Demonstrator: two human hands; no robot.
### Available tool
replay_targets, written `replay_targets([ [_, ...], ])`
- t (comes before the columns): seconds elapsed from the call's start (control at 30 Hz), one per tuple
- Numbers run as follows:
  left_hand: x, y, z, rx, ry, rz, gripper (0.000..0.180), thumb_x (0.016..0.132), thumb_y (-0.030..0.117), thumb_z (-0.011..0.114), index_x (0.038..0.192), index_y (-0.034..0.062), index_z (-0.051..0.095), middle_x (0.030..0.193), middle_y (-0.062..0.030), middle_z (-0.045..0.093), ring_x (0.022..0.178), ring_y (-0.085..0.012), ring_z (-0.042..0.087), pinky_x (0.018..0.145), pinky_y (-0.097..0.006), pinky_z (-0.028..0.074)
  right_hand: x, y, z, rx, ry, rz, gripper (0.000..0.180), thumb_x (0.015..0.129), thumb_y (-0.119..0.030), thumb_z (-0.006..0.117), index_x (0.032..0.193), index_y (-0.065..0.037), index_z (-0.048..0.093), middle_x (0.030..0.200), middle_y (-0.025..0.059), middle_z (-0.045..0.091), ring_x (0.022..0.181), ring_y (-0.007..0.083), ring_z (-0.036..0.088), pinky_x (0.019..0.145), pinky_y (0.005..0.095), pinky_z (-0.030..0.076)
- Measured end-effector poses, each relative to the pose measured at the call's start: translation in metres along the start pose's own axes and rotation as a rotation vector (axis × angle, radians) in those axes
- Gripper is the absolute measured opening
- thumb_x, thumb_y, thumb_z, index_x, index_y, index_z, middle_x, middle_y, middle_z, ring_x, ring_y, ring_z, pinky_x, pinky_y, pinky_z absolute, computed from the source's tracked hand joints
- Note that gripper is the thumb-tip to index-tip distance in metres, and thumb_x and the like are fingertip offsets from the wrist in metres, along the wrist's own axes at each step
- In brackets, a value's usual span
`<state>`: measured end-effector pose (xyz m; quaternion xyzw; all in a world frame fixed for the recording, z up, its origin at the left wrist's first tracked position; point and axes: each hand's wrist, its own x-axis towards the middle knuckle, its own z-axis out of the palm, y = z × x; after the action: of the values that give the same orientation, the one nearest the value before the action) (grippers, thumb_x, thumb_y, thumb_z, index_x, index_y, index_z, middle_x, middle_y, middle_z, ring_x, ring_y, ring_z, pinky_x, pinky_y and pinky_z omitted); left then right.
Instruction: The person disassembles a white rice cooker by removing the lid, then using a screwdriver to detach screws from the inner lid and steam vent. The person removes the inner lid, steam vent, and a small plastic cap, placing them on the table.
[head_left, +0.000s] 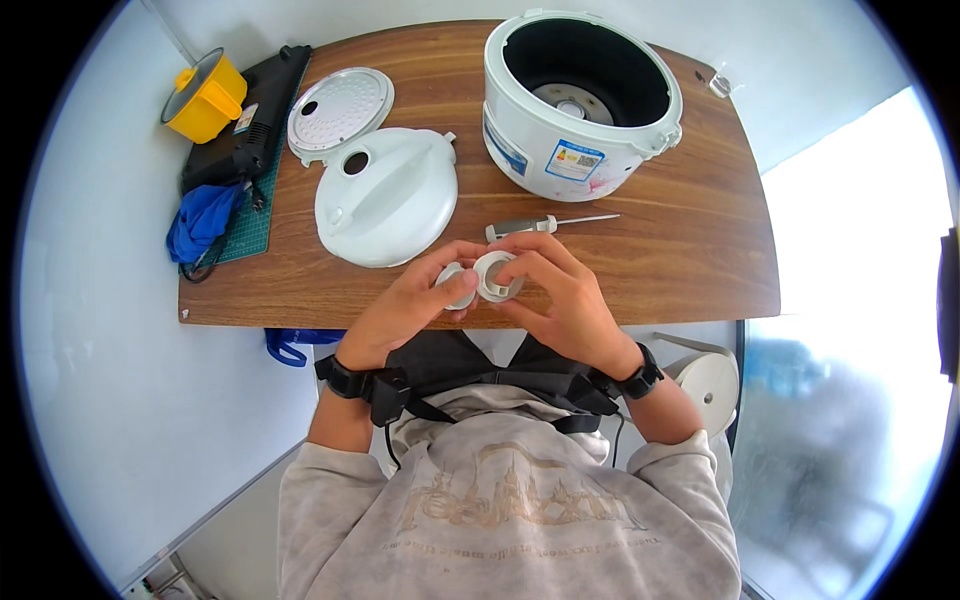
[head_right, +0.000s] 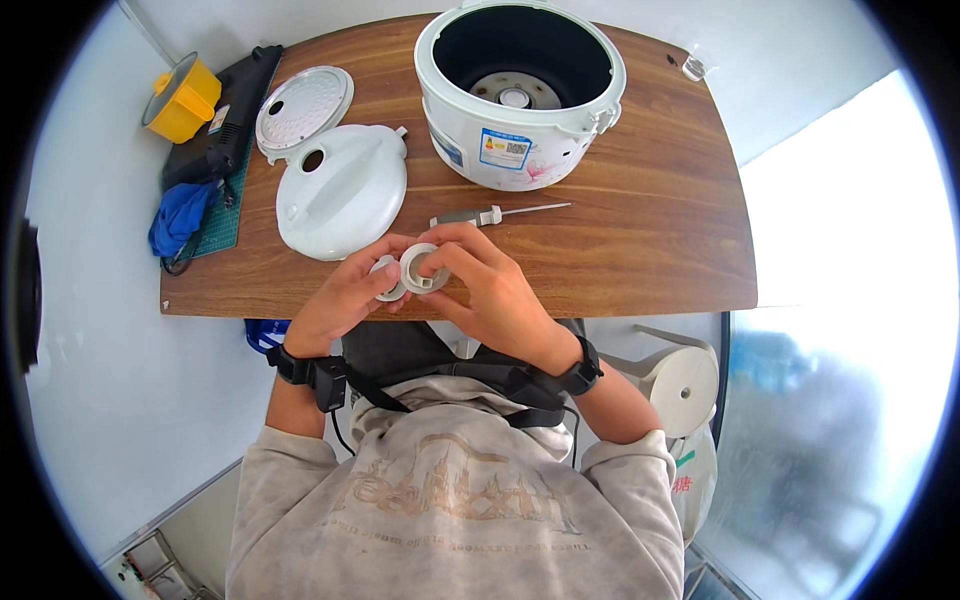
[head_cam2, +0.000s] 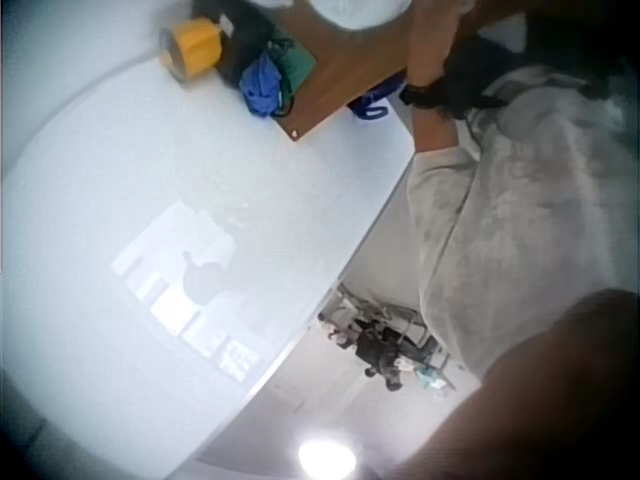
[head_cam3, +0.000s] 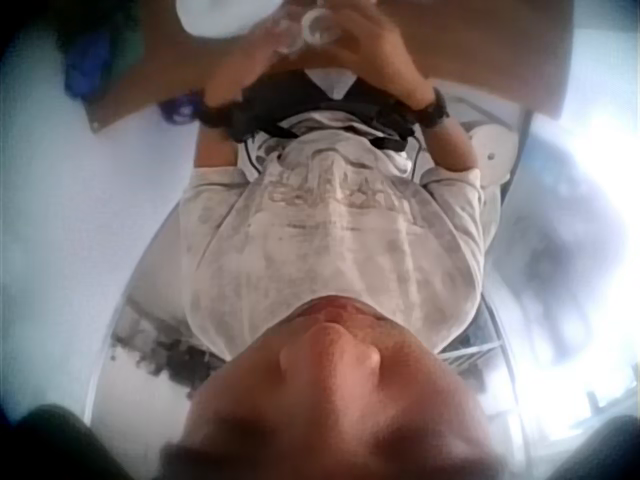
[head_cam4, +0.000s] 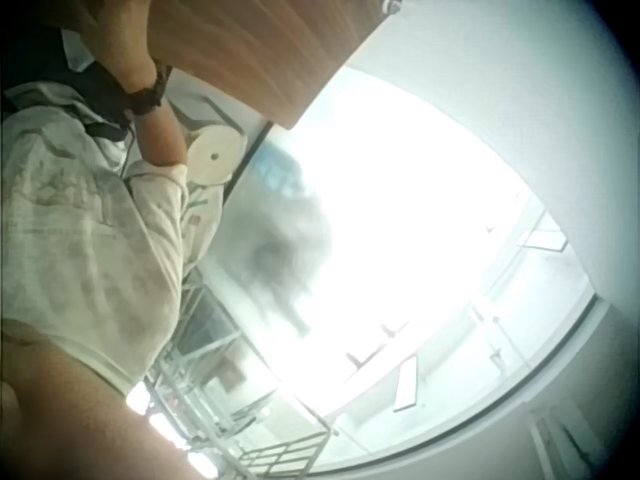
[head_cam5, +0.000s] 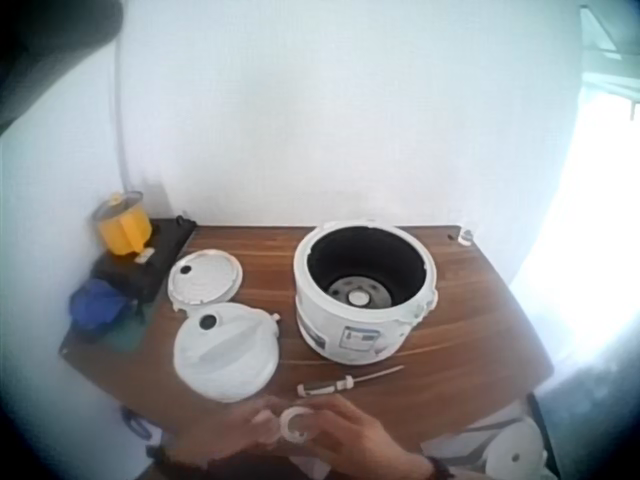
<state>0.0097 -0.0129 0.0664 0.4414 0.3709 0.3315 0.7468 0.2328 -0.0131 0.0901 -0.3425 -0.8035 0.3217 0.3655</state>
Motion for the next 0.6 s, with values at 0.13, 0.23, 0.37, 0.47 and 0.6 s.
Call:
replay_targets([
  [0.13, -0.004, -0.005, -0.002, 0.007, -0.001, -0.001, 0.047, 0.098, 0.036, 0.07, 0.132, 0.0056, 0.058, 0.096, 0.0027, 0.059, 0.08, -0.0053, 0.052, 0.07, -0.022, 0.046, 0.001, 0.0, 0.002, 0.002, 0.016, -0.022, 0.026, 0.08, -0.002, 0.08, 0.1, -0.006, 0.065, 0.127, 0.0113, 0.058, 0.105, 0.0316, 0.066, 0.086, 0.0382, 0.055],
  [0.23, -0.005, -0.003, -0.002, 0.059, 0.035, -0.016, 0.047, 0.096, 0.035, 0.073, 0.13, 0.0049, 0.06, 0.095, 0.0026, 0.061, 0.079, -0.0058, 0.054, 0.07, -0.021, 0.047, 0.0, -0.001, 0.004, 0.035, 0.019, -0.02, 0.022, 0.081, -0.004, 0.08, 0.099, -0.005, 0.066, 0.127, 0.0118, 0.058, 0.104, 0.0312, 0.066, 0.085, 0.0379, 0.056],
  [0.37, -0.003, 0.002, -0.001, 0.081, 0.031, -0.004, 0.038, 0.098, 0.028, 0.07, 0.125, 0.0022, 0.063, 0.093, 0.0021, 0.061, 0.078, -0.0048, 0.053, 0.068, -0.02, 0.045, -0.005, 0.009, 0.01, -0.113, 0.084, -0.087, 0.021, 0.082, -0.007, 0.079, 0.099, -0.004, 0.066, 0.125, 0.0129, 0.062, 0.092, 0.0284, 0.07, 0.076, 0.0358, 0.059],
  [0.47, 0.001, -0.004, -0.003, 0.036, 0.036, 0.009, 0.033, 0.098, 0.024, 0.069, 0.12, 0.0, 0.065, 0.091, 0.0013, 0.062, 0.077, -0.0049, 0.054, 0.067, -0.02, 0.045, -0.005, 0.009, 0.015, -0.254, 0.14, -0.148, 0.022, 0.082, -0.006, 0.077, 0.1, -0.004, 0.065, 0.122, 0.0132, 0.066, 0.081, 0.0267, 0.071, 0.068, 0.034, 0.059],
  [0.6, 0.002, -0.005, -0.002, 0.099, 0.07, -0.012, 0.027, 0.098, 0.022, 0.066, 0.114, -0.0001, 0.067, 0.085, 0.0016, 0.063, 0.074, -0.0046, 0.054, 0.067, -0.021, 0.045, -0.005, 0.011, 0.015, -0.33, 0.145, -0.196, 0.022, 0.081, -0.005, 0.076, 0.099, -0.004, 0.063, 0.12, 0.013, 0.068, 0.077, 0.0266, 0.071, 0.064, 0.0327, 0.059],
])
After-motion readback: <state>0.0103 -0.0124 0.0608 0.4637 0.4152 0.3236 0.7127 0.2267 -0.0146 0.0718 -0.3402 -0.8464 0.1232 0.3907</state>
